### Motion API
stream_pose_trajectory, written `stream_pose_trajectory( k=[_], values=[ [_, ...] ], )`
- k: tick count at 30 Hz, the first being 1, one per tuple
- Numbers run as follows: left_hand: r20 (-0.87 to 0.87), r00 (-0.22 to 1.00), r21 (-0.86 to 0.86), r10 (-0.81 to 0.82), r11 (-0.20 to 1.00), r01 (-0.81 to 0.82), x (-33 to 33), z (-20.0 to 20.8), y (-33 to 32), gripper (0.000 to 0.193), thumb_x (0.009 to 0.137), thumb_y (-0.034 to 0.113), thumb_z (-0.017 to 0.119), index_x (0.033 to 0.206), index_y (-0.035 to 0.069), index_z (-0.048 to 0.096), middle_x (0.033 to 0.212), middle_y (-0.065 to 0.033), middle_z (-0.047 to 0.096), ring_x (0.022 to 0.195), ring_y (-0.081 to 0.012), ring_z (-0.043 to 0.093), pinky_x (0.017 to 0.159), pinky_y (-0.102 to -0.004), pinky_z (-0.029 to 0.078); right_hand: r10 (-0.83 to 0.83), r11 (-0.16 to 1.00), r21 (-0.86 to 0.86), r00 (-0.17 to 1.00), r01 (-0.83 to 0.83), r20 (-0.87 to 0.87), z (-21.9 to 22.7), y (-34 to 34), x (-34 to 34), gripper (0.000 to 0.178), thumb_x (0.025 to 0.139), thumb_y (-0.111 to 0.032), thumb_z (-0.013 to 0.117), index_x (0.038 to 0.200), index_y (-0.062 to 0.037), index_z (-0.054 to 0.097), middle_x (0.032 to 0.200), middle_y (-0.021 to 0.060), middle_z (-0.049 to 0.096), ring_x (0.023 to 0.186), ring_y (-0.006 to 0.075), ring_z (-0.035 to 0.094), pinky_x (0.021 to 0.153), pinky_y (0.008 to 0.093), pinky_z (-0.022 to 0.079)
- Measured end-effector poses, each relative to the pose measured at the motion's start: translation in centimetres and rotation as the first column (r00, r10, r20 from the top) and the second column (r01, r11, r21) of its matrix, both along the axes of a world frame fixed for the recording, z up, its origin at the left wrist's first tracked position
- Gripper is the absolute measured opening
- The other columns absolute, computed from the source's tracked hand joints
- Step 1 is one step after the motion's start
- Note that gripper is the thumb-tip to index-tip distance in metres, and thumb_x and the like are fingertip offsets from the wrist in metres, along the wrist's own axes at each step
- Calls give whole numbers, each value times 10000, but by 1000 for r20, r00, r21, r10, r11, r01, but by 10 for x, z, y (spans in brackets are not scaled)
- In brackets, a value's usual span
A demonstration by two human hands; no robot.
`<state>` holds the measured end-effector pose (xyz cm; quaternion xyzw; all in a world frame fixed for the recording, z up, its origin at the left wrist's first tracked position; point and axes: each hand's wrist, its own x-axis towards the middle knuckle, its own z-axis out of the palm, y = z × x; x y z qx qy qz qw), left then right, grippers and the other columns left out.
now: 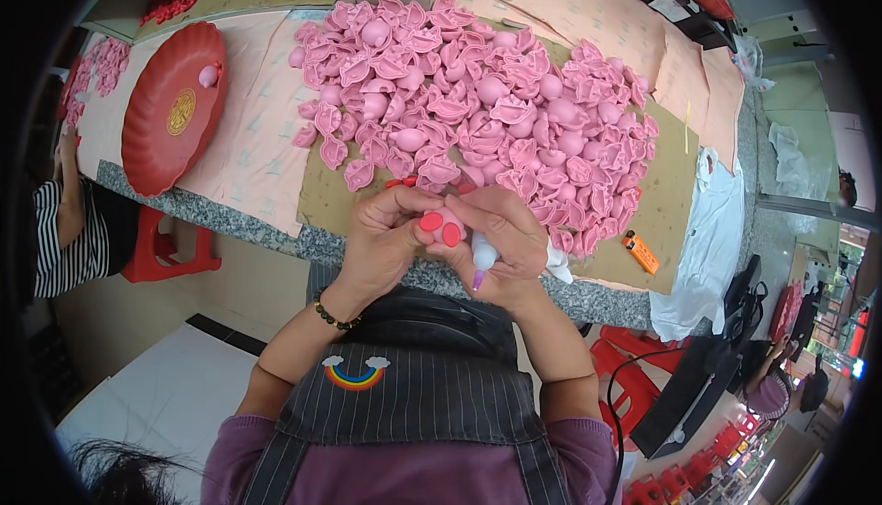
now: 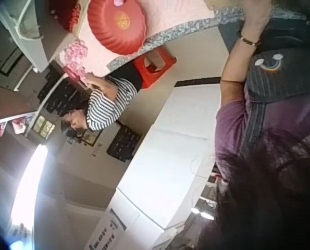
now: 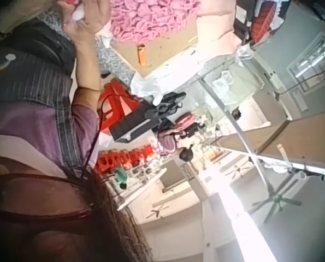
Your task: Assembling small pink plastic flower-shaped components using a glue applicator at a workshop bench.
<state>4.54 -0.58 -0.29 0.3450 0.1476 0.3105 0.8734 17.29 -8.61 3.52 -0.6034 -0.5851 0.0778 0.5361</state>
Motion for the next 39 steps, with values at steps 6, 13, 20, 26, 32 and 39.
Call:
stream_pose_trajectory(
  k=[6, 13, 20, 26, 32, 39],
  values=[
    [-9, 1000, -4, 1, 1000, -1, 0, 4, 0, 190, 807, 35, 644, 980, -27, 595, 929, -79, 633, 822, -116, 611, 741, -239, 525, -2, 1000, -4, 1000, 2, -10, 0, -1, 0, 408, 648, -191, 796, 965, 28, 661, 890, 127, 594, 780, 205, 589, 682, 286, 475],
    [16, 1000, 47, 25, 999, -25, 2, -1, 1, 202, 800, -4, 639, 994, -26, 589, 955, -91, 625, 853, -122, 605, 749, -248, 519, 1, 1000, -14, 1000, -1, -19, -1, -1, 0, 413, 648, -190, 797, 976, 22, 661, 891, 126, 592, 778, 200, 582, 683, 282, 472],
    [134, 986, 127, 102, 985, -119, 4, 6, -1, 373, 749, -74, 663, 1099, -32, 540, 977, -104, 604, 867, -153, 606, 745, -260, 528, 75, 997, -4, 965, -79, -252, 1, 5, 0, 387, 704, -171, 749, 1017, 28, 636, 900, 114, 593, 801, 202, 567, 741, 287, 448],
    [-3, 986, 402, 165, 903, -149, -4, 10, -1, 233, 760, -48, 664, 988, -66, 615, 938, -136, 602, 798, -160, 619, 652, -235, 529, 142, 984, -54, 927, -171, -348, -4, -2, 3, 381, 711, -201, 738, 1015, 10, 645, 940, 130, 596, 842, 210, 568, 764, 295, 439],
    [24, 982, 286, 187, 940, -186, -1, -2, -2, 195, 764, -27, 670, 950, -54, 622, 979, -125, 600, 826, -146, 614, 667, -229, 526, 37, 973, -204, 948, -106, -317, 0, -1, 1, 450, 690, -336, 746, 955, 17, 662, 961, 142, 595, 864, 222, 565, 764, 305, 431],
    [123, 991, -109, -48, 992, 61, -3, 9, 2, 248, 791, -27, 638, 1026, -9, 564, 951, -73, 611, 869, -127, 604, 737, -231, 523, 66, 995, -51, 945, -87, -321, -7, 4, -1, 479, 603, -222, 819, 994, 2, 656, 972, 129, 609, 890, 211, 584, 794, 305, 453]
  ],
)
